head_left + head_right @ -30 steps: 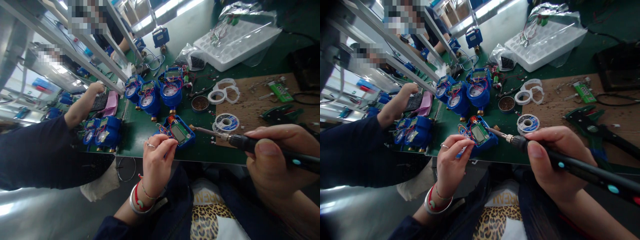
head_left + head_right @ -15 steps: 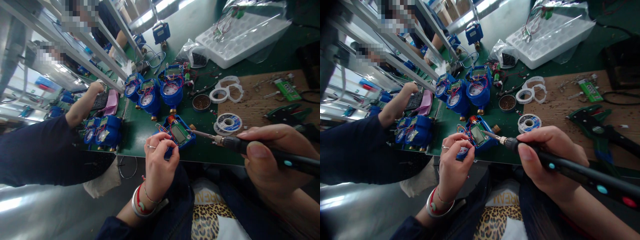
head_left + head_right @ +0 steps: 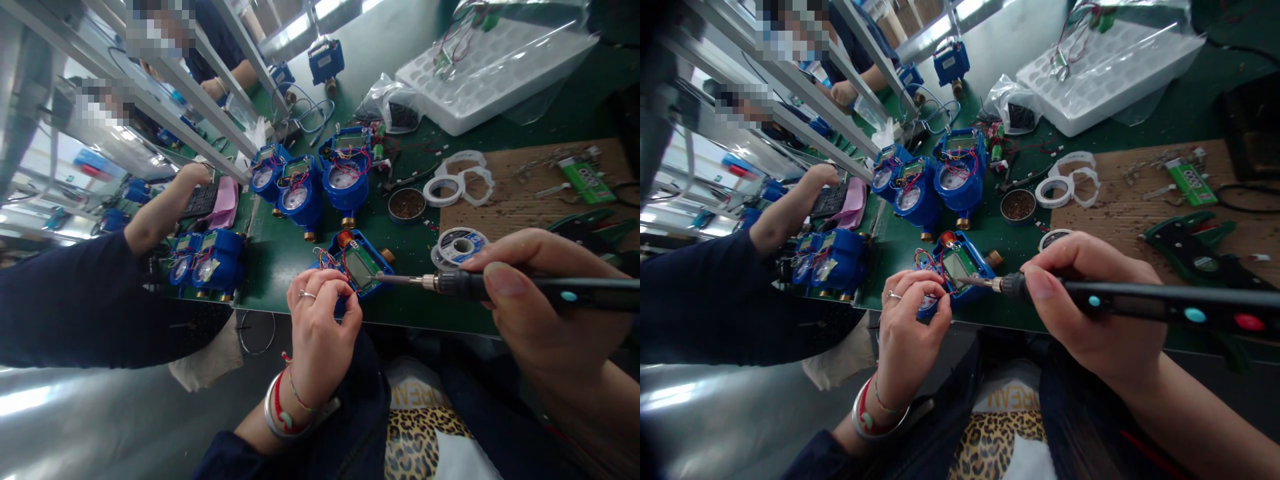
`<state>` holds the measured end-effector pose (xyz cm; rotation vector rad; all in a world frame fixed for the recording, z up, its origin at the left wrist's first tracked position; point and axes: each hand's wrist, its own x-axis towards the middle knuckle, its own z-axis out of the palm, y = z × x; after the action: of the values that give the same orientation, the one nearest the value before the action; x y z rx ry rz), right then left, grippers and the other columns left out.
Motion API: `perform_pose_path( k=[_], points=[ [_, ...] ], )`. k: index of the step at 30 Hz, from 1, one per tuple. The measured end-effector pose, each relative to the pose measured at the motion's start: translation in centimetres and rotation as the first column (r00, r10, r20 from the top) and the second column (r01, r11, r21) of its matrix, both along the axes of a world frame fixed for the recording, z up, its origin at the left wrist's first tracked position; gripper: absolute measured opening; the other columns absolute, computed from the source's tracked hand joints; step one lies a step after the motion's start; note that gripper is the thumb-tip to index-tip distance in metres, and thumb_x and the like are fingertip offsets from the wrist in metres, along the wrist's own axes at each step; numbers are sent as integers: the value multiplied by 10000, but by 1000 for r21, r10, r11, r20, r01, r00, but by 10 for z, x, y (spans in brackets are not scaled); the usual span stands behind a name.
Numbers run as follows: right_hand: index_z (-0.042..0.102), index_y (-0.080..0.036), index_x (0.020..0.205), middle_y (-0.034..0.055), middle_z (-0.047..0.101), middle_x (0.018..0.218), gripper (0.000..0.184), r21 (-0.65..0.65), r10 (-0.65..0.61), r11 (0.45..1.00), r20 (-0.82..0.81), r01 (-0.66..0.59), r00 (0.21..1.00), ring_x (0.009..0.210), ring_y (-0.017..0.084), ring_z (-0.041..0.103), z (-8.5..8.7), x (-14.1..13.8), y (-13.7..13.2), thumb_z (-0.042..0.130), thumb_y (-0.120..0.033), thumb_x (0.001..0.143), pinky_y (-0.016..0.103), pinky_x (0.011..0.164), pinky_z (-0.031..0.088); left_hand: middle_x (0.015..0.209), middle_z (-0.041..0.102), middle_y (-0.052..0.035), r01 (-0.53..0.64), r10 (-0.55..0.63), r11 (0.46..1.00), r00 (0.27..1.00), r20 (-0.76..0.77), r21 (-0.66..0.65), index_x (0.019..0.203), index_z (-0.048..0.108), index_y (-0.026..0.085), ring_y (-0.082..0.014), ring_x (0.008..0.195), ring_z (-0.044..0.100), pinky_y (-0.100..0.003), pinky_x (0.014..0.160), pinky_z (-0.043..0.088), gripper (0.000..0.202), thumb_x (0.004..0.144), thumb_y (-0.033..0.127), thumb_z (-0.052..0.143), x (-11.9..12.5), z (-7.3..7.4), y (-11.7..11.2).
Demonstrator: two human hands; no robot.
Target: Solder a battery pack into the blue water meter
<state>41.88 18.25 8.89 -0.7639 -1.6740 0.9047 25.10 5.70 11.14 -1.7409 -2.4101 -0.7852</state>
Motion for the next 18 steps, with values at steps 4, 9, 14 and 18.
perform_pose_path(
  k=[4, 9, 14, 18],
  points=[
    [623, -224, 734, -39, 587, 668, 141, 55, 100, 993, 58, -103, 993, 554, 75, 507, 2, 1, 3, 606, -266, 868, 232, 468, 363, 935, 661, -34, 7, -6, 1000, 1000, 11, -3, 779, 573, 190, -209, 992, 543, -413, 951, 426, 119, 839, 92, 606, 0, 0, 1],
    [621, -236, 742, -54, 606, 668, 133, 48, 150, 987, 104, -155, 983, 554, 68, 528, 0, 1, 7, 602, -251, 873, 217, 489, 385, 930, 659, -35, 16, -16, 1000, 1000, 17, -8, 778, 577, 191, -207, 983, 542, -418, 956, 429, 118, 843, 96, 599, -1, 0, 1],
    [604, -240, 730, -68, 629, 671, 129, 56, 165, 983, 156, -176, 974, 563, 64, 566, 1, -2, 9, 610, -238, 860, 194, 499, 405, 934, 654, -35, 25, -25, 1000, 1000, 4, -19, 785, 575, 193, -204, 981, 544, -434, 991, 421, 112, 844, 101, 599, -1, 1, 0],
    [604, -235, 729, -71, 625, 649, 131, 50, 184, 979, 186, -196, 965, 540, 61, 564, 3, -5, 10, 609, -246, 860, 180, 489, 404, 936, 652, -32, 24, -24, 999, 1000, -5, -29, 784, 569, 194, -197, 960, 557, -452, 1022, 402, 115, 848, 102, 592, 0, 2, 1]
  ],
)
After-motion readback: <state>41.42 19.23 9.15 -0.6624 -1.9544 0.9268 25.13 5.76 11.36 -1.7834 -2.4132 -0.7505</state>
